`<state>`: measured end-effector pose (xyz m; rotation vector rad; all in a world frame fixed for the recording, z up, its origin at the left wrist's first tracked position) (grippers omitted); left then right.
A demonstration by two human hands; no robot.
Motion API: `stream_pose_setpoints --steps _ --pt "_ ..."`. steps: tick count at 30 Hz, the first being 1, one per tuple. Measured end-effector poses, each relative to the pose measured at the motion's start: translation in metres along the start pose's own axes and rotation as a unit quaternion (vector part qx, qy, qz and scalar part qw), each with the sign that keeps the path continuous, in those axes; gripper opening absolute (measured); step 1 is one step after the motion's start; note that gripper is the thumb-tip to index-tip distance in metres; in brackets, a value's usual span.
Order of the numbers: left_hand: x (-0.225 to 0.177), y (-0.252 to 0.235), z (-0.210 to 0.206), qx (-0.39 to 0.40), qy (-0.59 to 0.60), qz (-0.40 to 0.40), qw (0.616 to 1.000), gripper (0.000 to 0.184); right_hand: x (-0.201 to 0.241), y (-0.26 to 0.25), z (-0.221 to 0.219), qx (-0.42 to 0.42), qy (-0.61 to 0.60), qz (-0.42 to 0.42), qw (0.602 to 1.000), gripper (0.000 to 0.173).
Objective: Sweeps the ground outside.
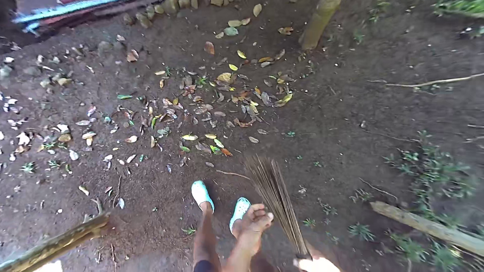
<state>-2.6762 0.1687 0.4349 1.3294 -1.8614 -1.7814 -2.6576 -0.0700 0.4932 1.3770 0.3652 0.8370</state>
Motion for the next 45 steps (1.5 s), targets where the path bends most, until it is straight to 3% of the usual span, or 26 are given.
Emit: stream_pose_setpoints --steps 2,3,5,7,8,11,13,17,19,20,21,23,25,28,30,32,33,35,38,40,41,43,45 --pt "-0.013 0.004 0.046 -0.029 -0.219 -0.086 0.972 0.028 -0.029 -0.001 0.016 -0.056 -0.076 -0.033 0.995 0.071" --pt "-0.02 0.006 0.075 -0.06 -0.35 -0.111 0.928 0.026 -0.042 0.003 0.029 -0.072 -0.124 -0.051 0.988 0.073" --pt "-0.036 0.005 0.131 -0.118 -0.564 -0.08 0.813 0.043 -0.062 -0.002 0.052 -0.114 -0.179 -0.106 0.971 0.078" --pt "-0.042 0.0 0.18 -0.152 -0.693 -0.016 0.705 0.047 -0.086 -0.029 0.067 -0.153 -0.212 -0.176 0.949 0.076" --pt "-0.038 -0.004 0.201 -0.162 -0.719 -0.021 0.675 0.05 -0.093 -0.052 0.069 -0.166 -0.234 -0.206 0.935 0.071" --pt "-0.024 -0.017 0.243 -0.167 -0.708 -0.106 0.678 0.061 -0.061 -0.153 0.037 -0.165 -0.341 -0.263 0.887 0.028" --pt "-0.033 -0.03 0.256 -0.19 -0.687 -0.179 0.678 0.057 0.031 -0.235 -0.036 -0.123 -0.415 -0.247 0.867 0.013" --pt "-0.064 -0.049 0.267 -0.206 -0.685 -0.244 0.655 0.048 0.288 -0.334 -0.287 0.034 -0.449 -0.192 0.872 0.01" --pt "-0.077 -0.058 0.273 -0.197 -0.681 -0.247 0.66 0.046 0.364 -0.346 -0.382 0.15 -0.385 -0.16 0.896 0.015" --pt "-0.082 -0.059 0.277 -0.192 -0.676 -0.245 0.668 0.048 0.384 -0.341 -0.398 0.192 -0.351 -0.131 0.907 0.03" --pt "-0.087 -0.059 0.28 -0.185 -0.672 -0.241 0.675 0.049 0.396 -0.325 -0.392 0.23 -0.316 -0.096 0.915 0.054" --pt "-0.097 -0.063 0.283 -0.165 -0.668 -0.241 0.685 0.05 0.4 -0.276 -0.337 0.256 -0.25 -0.037 0.933 0.094" --pt "-0.102 -0.072 0.284 -0.153 -0.66 -0.248 0.693 0.049 0.371 -0.227 -0.254 0.195 -0.238 -0.022 0.951 0.1" --pt "-0.111 -0.085 0.283 -0.138 -0.659 -0.251 0.695 0.049 0.291 -0.203 -0.122 -0.002 -0.254 -0.082 0.964 0.087" --pt "-0.119 -0.09 0.285 -0.138 -0.653 -0.252 0.701 0.046 0.253 -0.228 -0.054 -0.147 -0.264 -0.155 0.941 0.059" --pt "-0.126 -0.094 0.292 -0.148 -0.642 -0.244 0.711 0.045 0.243 -0.28 -0.024 -0.233 -0.309 -0.201 0.9 0.023" --pt "-0.128 -0.095 0.296 -0.153 -0.639 -0.242 0.714 0.045 0.252 -0.31 -0.029 -0.243 -0.349 -0.209 0.881 0.009" --pt "-0.129 -0.098 0.302 -0.16 -0.638 -0.241 0.714 0.043 0.297 -0.375 -0.083 -0.196 -0.413 -0.188 0.869 0.002" --pt "-0.137 -0.104 0.302 -0.149 -0.652 -0.231 0.707 0.041 0.415 -0.442 -0.256 -0.016 -0.386 -0.123 0.914 0.005" --pt "-0.147 -0.106 0.301 -0.135 -0.661 -0.226 0.703 0.04 0.478 -0.437 -0.344 0.104 -0.282 -0.085 0.95 0.028" --pt "-0.153 -0.108 0.3 -0.128 -0.663 -0.223 0.703 0.039 0.498 -0.425 -0.356 0.145 -0.236 -0.058 0.959 0.053" --pt "-0.159 -0.111 0.298 -0.119 -0.665 -0.22 0.704 0.037 0.507 -0.38 -0.328 0.211 -0.182 -0.006 0.96 0.097" --pt "-0.16 -0.116 0.297 -0.118 -0.659 -0.222 0.709 0.036 0.473 -0.315 -0.264 0.201 -0.188 0.012 0.961 0.1"
Point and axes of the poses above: each hand's wrist, its own y-axis away from the middle knuckle, its own z-axis out of the back of the hand, x = y × z, the point moved 1 cm from there along -y, towards the middle knuckle, and after that the axes turned 11 degrees about -x, right-handed, at the moved point
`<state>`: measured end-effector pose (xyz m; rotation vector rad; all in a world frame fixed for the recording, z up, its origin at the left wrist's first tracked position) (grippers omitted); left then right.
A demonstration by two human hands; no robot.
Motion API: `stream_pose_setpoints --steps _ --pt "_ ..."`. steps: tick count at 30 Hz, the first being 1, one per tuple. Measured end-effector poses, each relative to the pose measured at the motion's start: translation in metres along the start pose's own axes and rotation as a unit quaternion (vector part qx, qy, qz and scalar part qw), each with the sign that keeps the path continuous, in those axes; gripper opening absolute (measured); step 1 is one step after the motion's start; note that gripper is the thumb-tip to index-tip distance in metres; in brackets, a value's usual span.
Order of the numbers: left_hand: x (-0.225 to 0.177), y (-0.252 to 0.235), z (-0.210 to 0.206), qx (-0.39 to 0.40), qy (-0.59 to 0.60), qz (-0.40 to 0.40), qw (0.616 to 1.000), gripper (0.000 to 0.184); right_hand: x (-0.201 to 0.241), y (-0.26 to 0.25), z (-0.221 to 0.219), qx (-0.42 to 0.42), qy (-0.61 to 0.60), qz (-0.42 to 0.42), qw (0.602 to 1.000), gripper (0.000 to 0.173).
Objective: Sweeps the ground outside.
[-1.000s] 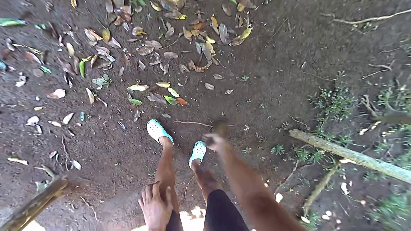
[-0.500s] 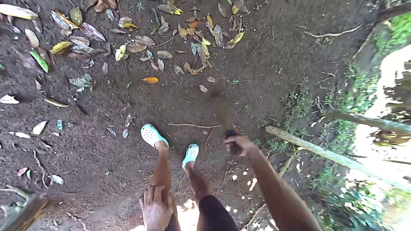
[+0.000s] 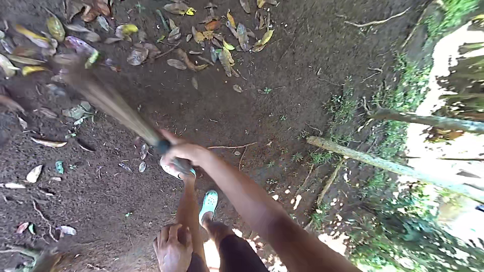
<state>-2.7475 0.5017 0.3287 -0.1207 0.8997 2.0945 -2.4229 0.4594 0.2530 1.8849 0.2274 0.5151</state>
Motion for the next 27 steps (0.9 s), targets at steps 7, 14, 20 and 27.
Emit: stream_pose_setpoints --steps 7,14,20,27 --pt "-0.018 -0.027 0.006 0.01 -0.03 -0.056 0.998 0.036 -0.237 0.176 0.197 -0.394 -0.369 -0.149 0.828 0.028" --pt "-0.039 -0.089 0.028 0.0 -0.047 -0.08 0.996 0.032 -0.26 0.14 0.219 -0.22 -0.546 0.002 0.808 0.016" --pt "-0.092 -0.127 0.023 0.028 -0.057 -0.072 0.995 0.03 -0.142 0.283 0.307 -0.274 -0.21 0.044 0.937 0.109" --pt "-0.106 -0.133 0.012 0.013 -0.072 -0.04 0.997 0.025 -0.02 0.049 0.386 -0.412 -0.285 -0.068 0.863 0.024"
Point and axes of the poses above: each hand's wrist, its own y-axis away from the middle knuckle, its own z-axis out of the back of the hand, x = y × z, the point moved 1 cm from there along -y, towards the middle knuckle, and after that the axes turned 11 degrees about -x, right-handed, at the moved point
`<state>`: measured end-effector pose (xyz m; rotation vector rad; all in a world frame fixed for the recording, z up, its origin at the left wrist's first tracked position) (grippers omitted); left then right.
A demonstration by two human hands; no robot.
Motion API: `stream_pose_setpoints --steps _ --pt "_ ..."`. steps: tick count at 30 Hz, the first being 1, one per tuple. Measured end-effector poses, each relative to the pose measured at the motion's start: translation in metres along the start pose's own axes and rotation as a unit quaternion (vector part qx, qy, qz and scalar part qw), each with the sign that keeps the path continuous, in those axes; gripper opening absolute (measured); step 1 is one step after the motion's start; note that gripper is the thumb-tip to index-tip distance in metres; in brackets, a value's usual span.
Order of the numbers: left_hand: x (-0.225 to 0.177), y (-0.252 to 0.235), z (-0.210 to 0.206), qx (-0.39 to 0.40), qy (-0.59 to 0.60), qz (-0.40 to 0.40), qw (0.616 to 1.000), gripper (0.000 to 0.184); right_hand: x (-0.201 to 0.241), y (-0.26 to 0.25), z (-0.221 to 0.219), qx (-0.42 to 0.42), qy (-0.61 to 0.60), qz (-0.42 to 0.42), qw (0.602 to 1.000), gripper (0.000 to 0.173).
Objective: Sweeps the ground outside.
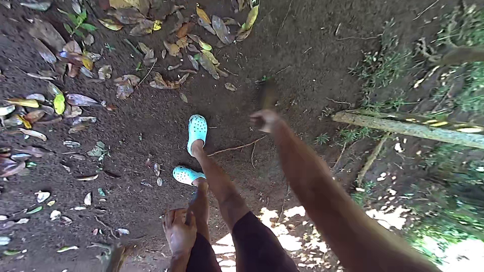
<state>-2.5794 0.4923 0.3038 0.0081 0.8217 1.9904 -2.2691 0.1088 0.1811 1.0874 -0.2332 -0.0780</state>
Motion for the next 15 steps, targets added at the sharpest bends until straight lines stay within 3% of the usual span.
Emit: stream_pose_setpoints --steps 3,5,6,7,9,12,15 --pt "-0.015 -0.008 -0.006 0.013 -0.021 0.009 1.0 0.027 -0.06 0.062 -0.217 0.194 0.094 -0.015 0.976 0.024" --pt "-0.025 -0.013 -0.006 0.028 -0.03 0.013 0.999 0.026 -0.081 0.122 -0.283 0.372 0.204 -0.021 0.905 0.046" --pt "-0.03 -0.017 -0.007 0.034 -0.031 0.015 0.999 0.026 -0.072 0.143 -0.291 0.451 0.248 -0.004 0.857 0.07" --pt "-0.034 -0.021 -0.006 0.038 -0.032 0.017 0.999 0.026 -0.058 0.163 -0.284 0.495 0.288 0.012 0.82 0.091" --pt "-0.038 -0.029 -0.003 0.043 -0.029 0.025 0.998 0.026 -0.013 0.195 -0.231 0.502 0.32 0.052 0.801 0.101" --pt "-0.038 -0.036 0.012 0.032 -0.012 0.03 0.999 0.026 0.055 0.172 -0.098 0.368 0.275 0.113 0.881 0.094" --pt "-0.035 -0.05 0.028 0.005 0.006 0.034 0.999 0.027 0.133 0.077 0.018 0.122 0.222 0.114 0.961 0.102"
Point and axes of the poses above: each hand's wrist, its own y-axis away from the middle knuckle, its own z-axis out of the back of the hand, x = y × z, the point moved 1 cm from there along -y, towards the middle knuckle, and after that the axes turned 11 degrees about -x, right-handed, at the moved point
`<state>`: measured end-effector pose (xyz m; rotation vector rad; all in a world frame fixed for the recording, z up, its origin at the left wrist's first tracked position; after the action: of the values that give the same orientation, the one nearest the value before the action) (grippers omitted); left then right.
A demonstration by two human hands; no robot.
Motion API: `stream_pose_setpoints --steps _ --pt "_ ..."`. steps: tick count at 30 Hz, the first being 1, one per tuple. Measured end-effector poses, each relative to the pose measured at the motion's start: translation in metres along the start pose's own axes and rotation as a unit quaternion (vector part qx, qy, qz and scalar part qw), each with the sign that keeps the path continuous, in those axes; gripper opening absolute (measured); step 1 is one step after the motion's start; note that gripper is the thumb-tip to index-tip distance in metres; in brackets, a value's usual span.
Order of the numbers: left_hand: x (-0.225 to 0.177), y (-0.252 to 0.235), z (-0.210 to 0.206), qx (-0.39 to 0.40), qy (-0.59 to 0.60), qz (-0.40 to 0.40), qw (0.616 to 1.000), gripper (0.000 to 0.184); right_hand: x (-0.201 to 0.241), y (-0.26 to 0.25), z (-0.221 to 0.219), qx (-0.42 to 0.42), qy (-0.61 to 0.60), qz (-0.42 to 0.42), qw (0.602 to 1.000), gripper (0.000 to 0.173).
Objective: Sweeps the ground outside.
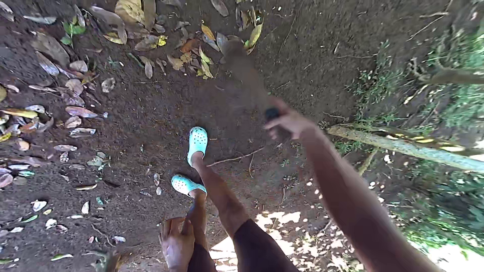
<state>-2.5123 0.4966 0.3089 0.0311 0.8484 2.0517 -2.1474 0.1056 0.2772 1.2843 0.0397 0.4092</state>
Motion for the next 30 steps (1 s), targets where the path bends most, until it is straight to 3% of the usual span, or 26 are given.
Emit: stream_pose_setpoints --steps 2,3,4,6,7,9,11,13,15,17,19,21,23,24,25,28,30 --pt "0.0 -0.007 0.013 -0.006 -0.006 0.01 1.0 0.027 0.006 -0.056 0.053 -0.138 -0.049 -0.05 0.988 0.074" --pt "-0.002 -0.012 0.022 -0.008 -0.009 0.014 1.0 0.027 0.011 -0.082 0.054 -0.171 -0.098 -0.067 0.978 0.045" --pt "-0.005 -0.019 0.034 -0.008 -0.011 0.016 1.0 0.027 0.017 -0.106 0.037 -0.17 -0.15 -0.083 0.97 0.018" --pt "-0.02 -0.035 0.067 -0.015 -0.015 0.005 1.0 0.028 0.028 -0.135 -0.057 -0.09 -0.202 -0.081 0.972 0.007" --pt "-0.032 -0.042 0.085 -0.02 -0.016 -0.003 1.0 0.028 0.034 -0.131 -0.123 -0.045 -0.199 -0.07 0.976 0.02" --pt "-0.06 -0.059 0.114 -0.021 -0.009 -0.02 1.0 0.029 0.045 -0.101 -0.237 0.079 -0.124 -0.056 0.988 0.067" --pt "-0.084 -0.073 0.128 -0.02 -0.005 -0.041 0.999 0.031 0.057 -0.062 -0.283 0.234 -0.016 -0.034 0.972 0.101" --pt "-0.094 -0.084 0.129 -0.017 -0.007 -0.067 0.998 0.033 0.067 -0.015 -0.27 0.328 0.046 0.004 0.943 0.117" --pt "-0.086 -0.089 0.119 -0.016 -0.008 -0.082 0.996 0.035 0.066 0.026 -0.214 0.325 0.052 0.021 0.944 0.107" --pt "-0.07 -0.1 0.096 -0.021 -0.002 -0.096 0.995 0.037 0.044 0.035 -0.13 0.205 0.008 -0.004 0.979 0.099" --pt "-0.061 -0.116 0.074 -0.034 -0.002 -0.107 0.994 0.038 0.001 0.012 -0.048 0.032 -0.067 -0.062 0.995 0.099" --pt "-0.065 -0.142 0.069 -0.038 -0.016 -0.124 0.991 0.039 -0.032 -0.027 0.004 -0.126 -0.151 -0.126 0.972 0.092" --pt "-0.072 -0.17 0.086 -0.034 -0.036 -0.15 0.987 0.038 -0.038 -0.064 0.01 -0.197 -0.222 -0.171 0.939 0.056" --pt "-0.073 -0.181 0.099 -0.035 -0.035 -0.157 0.986 0.035 -0.034 -0.074 -0.001 -0.181 -0.232 -0.184 0.938 0.04" --pt "-0.071 -0.189 0.112 -0.035 -0.029 -0.15 0.988 0.033 -0.028 -0.074 -0.014 -0.124 -0.218 -0.18 0.951 0.04" --pt "-0.068 -0.204 0.13 -0.024 -0.012 -0.123 0.992 0.03 -0.007 -0.027 -0.017 0.067 -0.105 -0.127 0.984 0.095" --pt "-0.071 -0.215 0.13 -0.013 -0.007 -0.138 0.99 0.031 0.016 0.006 0.015 0.099 -0.061 -0.084 0.99 0.105"
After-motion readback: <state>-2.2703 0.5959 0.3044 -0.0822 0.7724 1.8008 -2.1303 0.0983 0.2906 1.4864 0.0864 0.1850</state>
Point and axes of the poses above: each hand's wrist, its own y-axis away from the middle knuckle, its own z-axis out of the back of the hand, x = y × z, the point moved 1 cm from there along -y, towards the middle knuckle, and after that the axes turned 11 degrees about -x, right-handed, at the moved point
